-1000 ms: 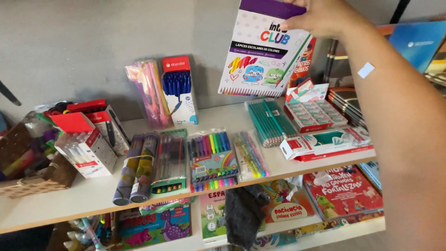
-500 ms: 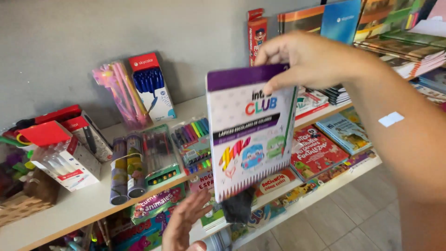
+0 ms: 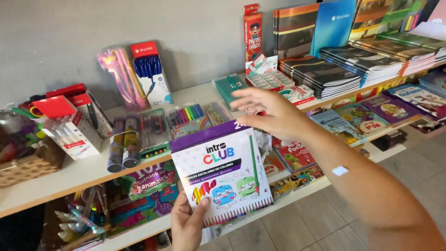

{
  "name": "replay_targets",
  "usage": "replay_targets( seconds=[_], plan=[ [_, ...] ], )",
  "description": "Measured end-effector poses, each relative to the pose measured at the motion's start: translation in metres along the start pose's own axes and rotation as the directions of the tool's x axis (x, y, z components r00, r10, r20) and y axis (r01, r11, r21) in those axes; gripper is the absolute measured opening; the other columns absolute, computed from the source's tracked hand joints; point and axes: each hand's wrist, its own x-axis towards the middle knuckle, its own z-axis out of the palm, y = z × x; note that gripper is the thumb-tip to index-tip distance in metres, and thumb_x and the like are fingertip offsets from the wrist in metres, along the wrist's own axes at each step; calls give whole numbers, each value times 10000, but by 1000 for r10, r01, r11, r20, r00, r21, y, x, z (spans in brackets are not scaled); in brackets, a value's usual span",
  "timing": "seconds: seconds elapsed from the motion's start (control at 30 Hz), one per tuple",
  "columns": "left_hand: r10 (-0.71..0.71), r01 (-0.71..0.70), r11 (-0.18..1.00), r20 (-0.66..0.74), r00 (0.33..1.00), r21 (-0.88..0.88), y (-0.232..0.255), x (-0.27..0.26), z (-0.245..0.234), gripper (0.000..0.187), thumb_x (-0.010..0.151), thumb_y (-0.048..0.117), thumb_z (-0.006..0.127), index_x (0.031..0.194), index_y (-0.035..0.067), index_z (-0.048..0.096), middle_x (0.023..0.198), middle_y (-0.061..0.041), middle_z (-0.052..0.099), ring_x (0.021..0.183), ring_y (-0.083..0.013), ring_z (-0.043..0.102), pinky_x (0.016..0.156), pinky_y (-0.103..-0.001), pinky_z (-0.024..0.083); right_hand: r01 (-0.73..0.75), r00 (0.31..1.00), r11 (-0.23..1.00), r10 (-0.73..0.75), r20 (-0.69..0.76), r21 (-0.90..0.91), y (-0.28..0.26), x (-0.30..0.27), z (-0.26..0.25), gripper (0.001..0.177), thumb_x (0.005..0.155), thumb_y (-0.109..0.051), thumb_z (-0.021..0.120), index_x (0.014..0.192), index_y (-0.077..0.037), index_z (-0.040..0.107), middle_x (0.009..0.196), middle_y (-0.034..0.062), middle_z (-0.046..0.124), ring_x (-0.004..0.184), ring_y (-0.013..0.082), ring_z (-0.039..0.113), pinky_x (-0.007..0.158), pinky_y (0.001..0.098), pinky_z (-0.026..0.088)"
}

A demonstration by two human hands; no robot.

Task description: The person organizes stationery items on a shelf, picking up and placing various packages including markers, colored pencils, pens, and erasers. They handle items one by one, turning them over to view packaging details before arranging them neatly on the shelf.

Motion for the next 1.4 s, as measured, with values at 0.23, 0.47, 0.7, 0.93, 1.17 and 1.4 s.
replay_targets(
  seconds=[0.23, 0.47, 0.7, 0.93, 1.17, 1.4],
  plan=[
    [-91, 92, 996, -148, 985, 0, -35, -33, -8, 518, 835, -58, 670, 1345, -56, 579, 1184, -327, 742, 977, -448, 714, 751, -580, 618, -245, 966, 694, 235, 109, 677, 71, -100, 69, 907, 684, -485, 783, 1459, -113, 495, 1439, 112, 622, 1339, 272, 590, 1094, 465, 510],
    [-126, 122, 992, -207, 970, -29, -61, -68, -12, 520, 826, -79, 686, 1333, -59, 573, 1182, -328, 751, 995, -438, 716, 814, -581, 608, -427, 889, 609, 416, 190, 668, 87, -148, 119, 527, 820, -192, 742, 1316, -75, 610, 1253, 169, 777, 1097, 356, 777, 908, 508, 654],
    [834, -651, 64, 317, 451, 757, -51, -84, -29, 412, 934, 176, 707, 1294, 4, 602, 1347, -188, 637, 1278, -339, 619, 1095, -447, 501, -383, 911, 578, 367, 190, 720, 71, -177, 142, 516, 843, -164, 723, 1334, -57, 607, 1263, 169, 771, 1097, 340, 774, 916, 495, 659],
    [694, -824, -354, 715, 84, 441, -4, -80, 26, 133, 979, 62, 644, 1025, -52, 694, 1065, -169, 693, 1031, -367, 670, 939, -453, 617, -155, 972, 644, 235, -1, 749, 66, -179, 191, 399, 876, -105, 753, 1254, -12, 664, 1086, 111, 767, 948, 178, 702, 828, 324, 573],
    [702, -791, -375, 705, 98, 483, 5, -67, 11, 106, 951, 38, 723, 974, -60, 692, 987, -161, 691, 913, -296, 686, 817, -366, 614, -23, 981, 829, 125, -145, 558, 50, -171, 226, 591, 881, -77, 680, 1448, -67, 512, 1416, 117, 624, 1324, 228, 579, 1123, 351, 417],
    [720, -818, -332, 686, 102, 470, 11, -65, -3, 96, 937, 13, 732, 927, -62, 673, 935, -162, 684, 849, -292, 680, 746, -365, 617, 6, 971, 881, 107, -212, 473, 34, -172, 244, 567, 911, -66, 636, 1459, -56, 495, 1443, 138, 612, 1361, 266, 573, 1156, 378, 406]
  ],
)
